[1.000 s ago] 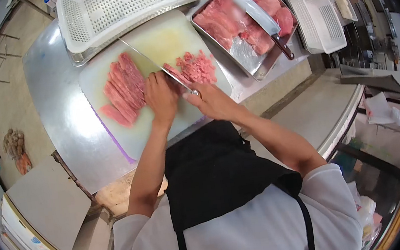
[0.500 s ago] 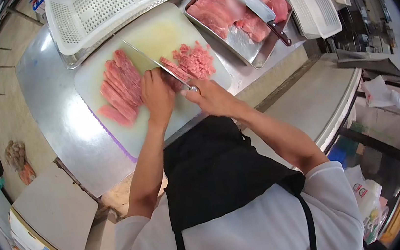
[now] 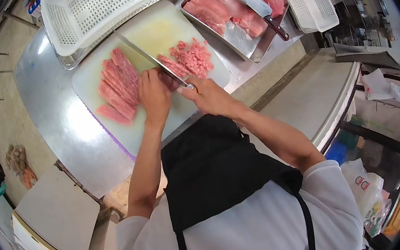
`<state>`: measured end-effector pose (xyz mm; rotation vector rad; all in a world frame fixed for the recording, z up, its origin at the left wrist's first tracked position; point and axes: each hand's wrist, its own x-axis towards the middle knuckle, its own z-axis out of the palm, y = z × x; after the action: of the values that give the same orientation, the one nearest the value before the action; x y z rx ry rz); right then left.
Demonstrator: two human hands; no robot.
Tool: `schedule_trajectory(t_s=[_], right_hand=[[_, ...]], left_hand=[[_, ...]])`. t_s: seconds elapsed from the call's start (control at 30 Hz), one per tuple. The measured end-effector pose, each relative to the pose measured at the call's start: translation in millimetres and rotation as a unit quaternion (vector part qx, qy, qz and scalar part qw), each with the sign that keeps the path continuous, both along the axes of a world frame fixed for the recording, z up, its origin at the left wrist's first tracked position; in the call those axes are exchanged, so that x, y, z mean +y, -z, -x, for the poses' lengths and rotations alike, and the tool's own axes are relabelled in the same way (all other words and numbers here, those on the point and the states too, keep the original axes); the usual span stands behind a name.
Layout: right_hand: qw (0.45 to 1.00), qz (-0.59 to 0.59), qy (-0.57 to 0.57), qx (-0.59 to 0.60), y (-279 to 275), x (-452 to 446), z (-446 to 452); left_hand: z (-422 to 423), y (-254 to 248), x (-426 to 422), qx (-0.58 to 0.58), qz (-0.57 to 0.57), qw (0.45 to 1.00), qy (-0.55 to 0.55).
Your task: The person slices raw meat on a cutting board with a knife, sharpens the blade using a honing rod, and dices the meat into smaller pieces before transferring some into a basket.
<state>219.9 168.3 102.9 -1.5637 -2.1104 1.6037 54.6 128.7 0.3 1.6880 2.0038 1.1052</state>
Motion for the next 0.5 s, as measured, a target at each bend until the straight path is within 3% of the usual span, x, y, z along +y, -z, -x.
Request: schedule_trajectory(t_s=[0.03, 0.13, 0.5], right_hand=[[0.999, -0.048, 0.001, 0.017, 5.2, -2.0, -2.8], [0.997, 0.058, 0.001, -0.042, -34.3, -14.7, -10.6], [0.999, -0.033, 0.023, 0.013, 19.3, -13.5, -9.6]], left_hand=[[0.8, -2.2, 1.9, -0.01, -0.013, 1.0, -0.001], [2.9, -6.5, -4.7, -0.023, -0.015, 1.0, -0.007], [-9.8, 8.2, -0.5, 0.085, -0.002, 0.996, -0.019]])
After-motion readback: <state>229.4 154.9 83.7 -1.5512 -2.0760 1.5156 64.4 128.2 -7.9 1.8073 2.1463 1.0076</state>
